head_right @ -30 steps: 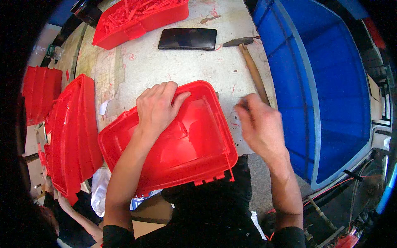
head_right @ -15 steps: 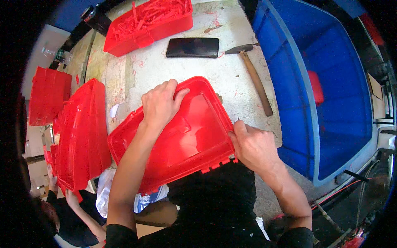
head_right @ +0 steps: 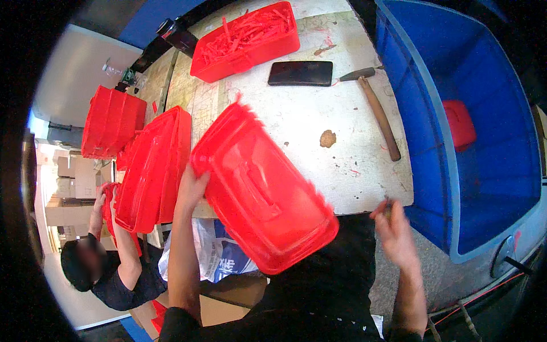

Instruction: The person trims excess plastic flash from red plastic bins using a small red tool. They repeatedly pick up a bin, scrape edges and corners, flip the bin to access different sides, and place it back on the table. A coworker performs a similar task across the table.

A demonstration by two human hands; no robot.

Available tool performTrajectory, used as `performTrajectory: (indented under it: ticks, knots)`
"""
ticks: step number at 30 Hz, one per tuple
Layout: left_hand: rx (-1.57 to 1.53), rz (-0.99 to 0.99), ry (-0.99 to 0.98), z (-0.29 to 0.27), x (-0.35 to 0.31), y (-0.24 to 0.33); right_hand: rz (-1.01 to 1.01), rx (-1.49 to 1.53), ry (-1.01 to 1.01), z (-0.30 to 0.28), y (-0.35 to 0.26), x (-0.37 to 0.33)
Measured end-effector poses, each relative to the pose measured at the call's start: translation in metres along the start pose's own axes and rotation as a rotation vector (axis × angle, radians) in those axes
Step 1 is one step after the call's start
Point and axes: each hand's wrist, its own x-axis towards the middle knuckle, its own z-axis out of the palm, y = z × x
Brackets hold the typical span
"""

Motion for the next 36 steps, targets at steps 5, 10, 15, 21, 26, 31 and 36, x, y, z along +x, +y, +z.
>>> performTrajectory:
  ticks: [5, 10, 15, 21, 26, 31, 36]
  knots:
    - [0.563, -0.08, -0.054, -0.026, -0.075, 0.082, -0.205, 0.065, 0.026, 0.023, 0.036, -0.02]
    - [0.405, 0.869, -0.05, 0.077, -0.009, 0.152, -0.107, 0.414, -0.115, 0.024, 0.011, 0.011]
    - [0.288, 0.873, -0.138, 0.14, 0.023, 0.152, -0.228, 0.549, -0.121, 0.052, -0.008, 0.038]
    - [0.249, 0.837, -0.06, 0.147, 0.019, 0.151, -0.107, 0.504, -0.16, 0.058, -0.018, 0.049]
    - [0.249, 0.814, -0.052, 0.149, 0.021, 0.15, -0.083, 0.481, -0.229, 0.051, -0.027, 0.053]
    - [0.258, 0.817, -0.006, 0.152, 0.024, 0.148, -0.06, 0.418, -0.216, 0.055, -0.025, 0.035]
    - [0.257, 0.799, -0.029, 0.151, 0.024, 0.147, -0.008, 0.423, -0.235, 0.058, -0.012, 0.017]
